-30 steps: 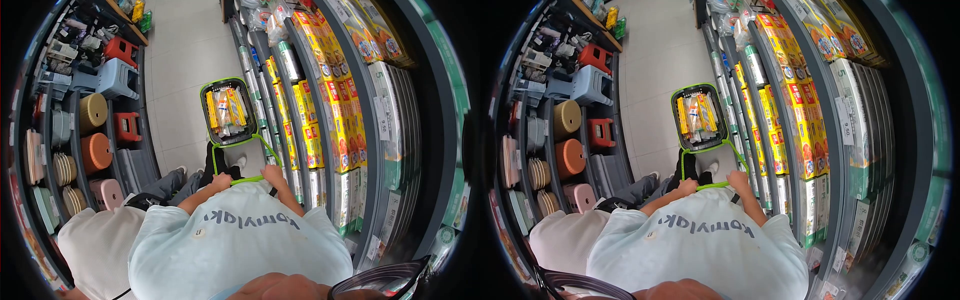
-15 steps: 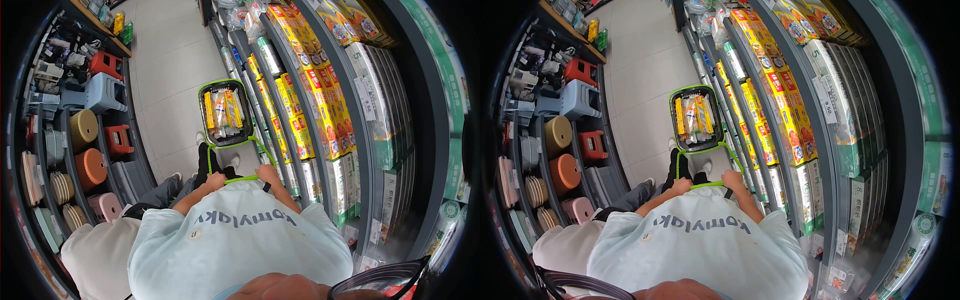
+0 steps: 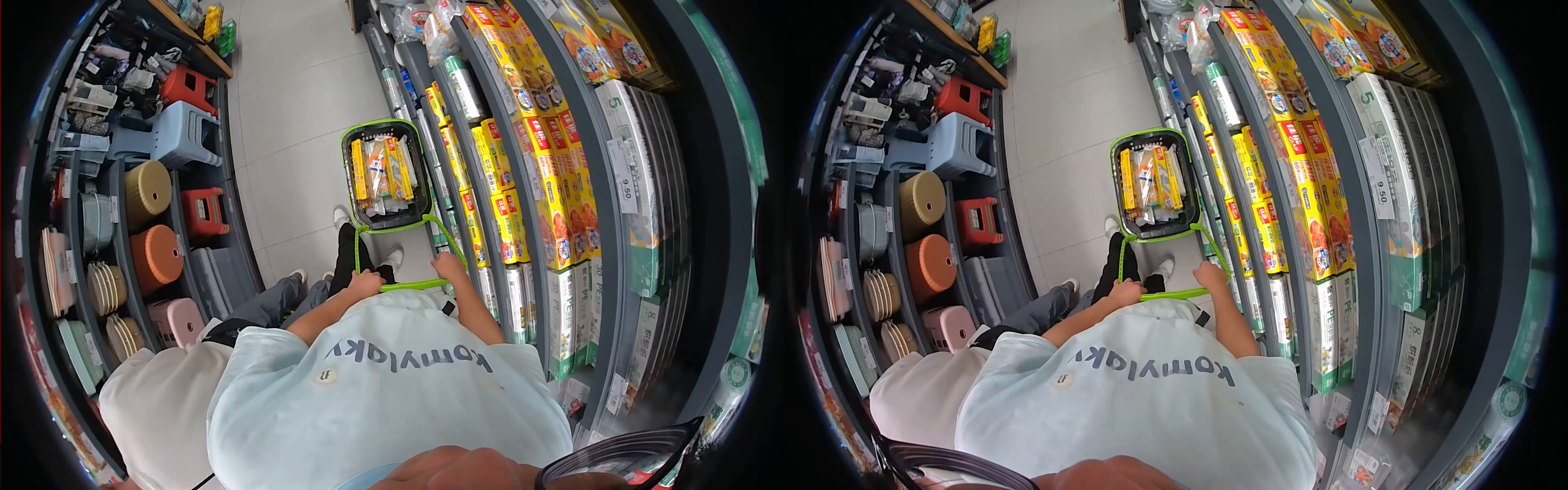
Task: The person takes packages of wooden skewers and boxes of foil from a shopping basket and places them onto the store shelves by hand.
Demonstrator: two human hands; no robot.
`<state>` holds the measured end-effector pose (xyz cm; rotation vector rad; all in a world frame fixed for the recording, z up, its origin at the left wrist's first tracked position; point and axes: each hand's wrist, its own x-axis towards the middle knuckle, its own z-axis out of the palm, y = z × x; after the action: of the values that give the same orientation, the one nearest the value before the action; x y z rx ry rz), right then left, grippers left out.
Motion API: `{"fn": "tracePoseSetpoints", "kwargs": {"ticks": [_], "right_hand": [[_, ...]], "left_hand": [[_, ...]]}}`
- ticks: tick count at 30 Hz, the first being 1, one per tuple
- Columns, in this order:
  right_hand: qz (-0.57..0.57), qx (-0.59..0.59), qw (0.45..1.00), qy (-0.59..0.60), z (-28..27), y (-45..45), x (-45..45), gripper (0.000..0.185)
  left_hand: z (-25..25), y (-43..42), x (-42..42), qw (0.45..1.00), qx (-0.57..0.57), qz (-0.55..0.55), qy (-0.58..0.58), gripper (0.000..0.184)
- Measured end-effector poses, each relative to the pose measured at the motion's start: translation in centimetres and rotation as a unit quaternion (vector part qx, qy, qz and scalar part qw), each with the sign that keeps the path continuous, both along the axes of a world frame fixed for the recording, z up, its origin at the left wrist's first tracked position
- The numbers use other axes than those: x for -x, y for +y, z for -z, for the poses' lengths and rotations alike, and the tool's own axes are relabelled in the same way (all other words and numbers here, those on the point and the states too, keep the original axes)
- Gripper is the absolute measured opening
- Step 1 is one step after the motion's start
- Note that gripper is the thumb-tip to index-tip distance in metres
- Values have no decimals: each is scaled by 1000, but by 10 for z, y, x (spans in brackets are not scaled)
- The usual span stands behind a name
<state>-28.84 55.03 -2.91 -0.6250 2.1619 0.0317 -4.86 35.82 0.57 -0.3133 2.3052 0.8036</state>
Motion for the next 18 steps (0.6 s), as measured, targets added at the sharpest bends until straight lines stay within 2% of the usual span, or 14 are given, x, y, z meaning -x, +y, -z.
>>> {"fn": "tracePoseSetpoints", "kwargs": {"ticks": [2, 3, 5, 9, 12, 15, 17, 18], "right_hand": [[15, 24, 999, 20, 2, -4, 2, 41], [13, 22, 1000, 17, 2, -4, 2, 41], [16, 34, 999, 11, -5, -8, 1, 41], [0, -1, 1000, -11, -8, -22, 2, 43], [10, -2, 1000, -16, 24, -34, 8, 42], [55, 15, 996, -62, 59, -50, 20, 39], [161, 72, 974, -141, 60, -83, 27, 33], [161, 71, 974, -142, 61, -100, 30, 33]], "left_hand": [[-12, -4, 0, 991, 72, 52, 100, 28], [-9, -7, 0, 991, 70, 50, 98, 28], [-3, -16, 0, 974, 61, 30, 215, 26], [-6, -27, 1, 987, 10, 36, 159, 24], [-11, -43, 7, 986, -7, 38, 162, 24], [-20, -65, 15, 983, -16, 35, 182, 22], [-20, -84, 25, 979, -20, 26, 201, 21], [-21, -91, 28, 979, -24, 29, 202, 20]]}}
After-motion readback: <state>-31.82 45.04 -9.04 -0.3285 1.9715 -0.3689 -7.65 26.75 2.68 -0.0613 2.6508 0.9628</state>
